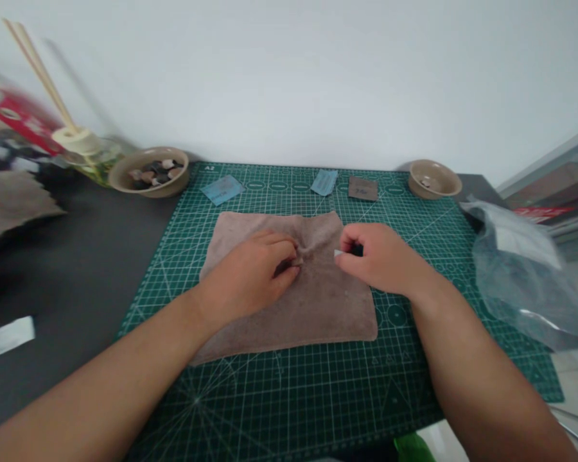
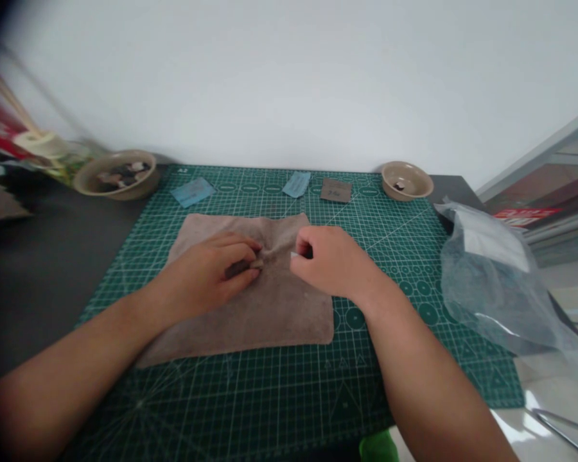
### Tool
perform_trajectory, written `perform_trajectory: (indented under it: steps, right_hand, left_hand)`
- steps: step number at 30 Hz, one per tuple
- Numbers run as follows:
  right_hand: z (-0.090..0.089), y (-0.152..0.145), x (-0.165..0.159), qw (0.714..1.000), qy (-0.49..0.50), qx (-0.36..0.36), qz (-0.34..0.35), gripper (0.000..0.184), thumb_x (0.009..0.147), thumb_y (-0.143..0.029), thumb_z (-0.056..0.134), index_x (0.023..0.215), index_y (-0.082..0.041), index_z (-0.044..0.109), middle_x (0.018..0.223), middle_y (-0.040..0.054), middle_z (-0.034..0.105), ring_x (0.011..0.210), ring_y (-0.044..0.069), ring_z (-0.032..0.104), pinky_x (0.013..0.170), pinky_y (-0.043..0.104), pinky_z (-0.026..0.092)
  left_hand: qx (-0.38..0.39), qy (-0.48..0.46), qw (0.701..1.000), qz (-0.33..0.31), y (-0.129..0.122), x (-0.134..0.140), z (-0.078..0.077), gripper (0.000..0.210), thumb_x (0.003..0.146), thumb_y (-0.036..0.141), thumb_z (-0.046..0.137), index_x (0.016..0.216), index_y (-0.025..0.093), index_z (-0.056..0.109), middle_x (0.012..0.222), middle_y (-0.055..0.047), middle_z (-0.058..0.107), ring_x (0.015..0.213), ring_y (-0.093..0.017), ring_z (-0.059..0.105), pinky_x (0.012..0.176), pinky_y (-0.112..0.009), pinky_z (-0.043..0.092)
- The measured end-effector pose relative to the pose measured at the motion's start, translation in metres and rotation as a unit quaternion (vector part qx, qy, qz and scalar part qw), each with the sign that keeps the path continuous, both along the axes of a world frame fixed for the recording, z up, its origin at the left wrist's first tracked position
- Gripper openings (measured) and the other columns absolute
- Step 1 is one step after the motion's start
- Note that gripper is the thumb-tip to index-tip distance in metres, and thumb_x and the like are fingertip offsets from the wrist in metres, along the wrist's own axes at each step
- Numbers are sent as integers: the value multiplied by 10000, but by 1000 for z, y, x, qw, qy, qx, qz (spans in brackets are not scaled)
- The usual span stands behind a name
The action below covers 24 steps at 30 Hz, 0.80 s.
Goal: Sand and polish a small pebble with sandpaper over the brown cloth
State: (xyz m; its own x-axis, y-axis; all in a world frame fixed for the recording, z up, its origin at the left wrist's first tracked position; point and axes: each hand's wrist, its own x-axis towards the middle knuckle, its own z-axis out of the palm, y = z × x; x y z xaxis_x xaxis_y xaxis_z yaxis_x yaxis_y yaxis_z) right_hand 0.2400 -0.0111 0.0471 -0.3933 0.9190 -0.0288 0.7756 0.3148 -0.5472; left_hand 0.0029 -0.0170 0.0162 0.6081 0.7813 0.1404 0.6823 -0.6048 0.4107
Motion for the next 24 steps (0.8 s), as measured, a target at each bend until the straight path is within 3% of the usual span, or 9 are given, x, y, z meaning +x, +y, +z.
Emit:
perform_trajectory:
  steps: [3,5,11,24]
  right_hand:
    - [1,-5,-6,994,95,41,24,89,791,-228,624,720,-201,580,744,-4,702,671,140,590,627,273,364]
    - [-1,-8,-9,992,107,43,57,86,799,-212,616,725,-199,575,785,6,721,687,139,600,651,275,372]
    - [-8,-9,-12,988,-28,80,129,90,796,-221,587,717,-182,600,668,6,652,606,133,519,607,287,303]
    - [8,-4,6,983,-157,41,84,124,724,-217,610,604,-195,586,579,9,608,545,134,445,553,305,239]
  left_hand:
    - [5,11,1000,-12,0,0,0,132,926,241,581,846,179,665,1009,-80,718,1032,-268,671,943,-448,536]
    - [5,18,1000,-18,0,-1,0,150,929,233,570,821,176,656,987,-82,711,1023,-270,669,941,-455,534]
    - [3,21,1000,-18,0,0,0,158,924,228,568,799,175,647,1034,-92,704,1035,-277,664,943,-465,535]
    - [3,23,1000,-13,-1,0,1,137,918,240,579,854,173,680,1110,-90,725,1090,-276,673,987,-455,540]
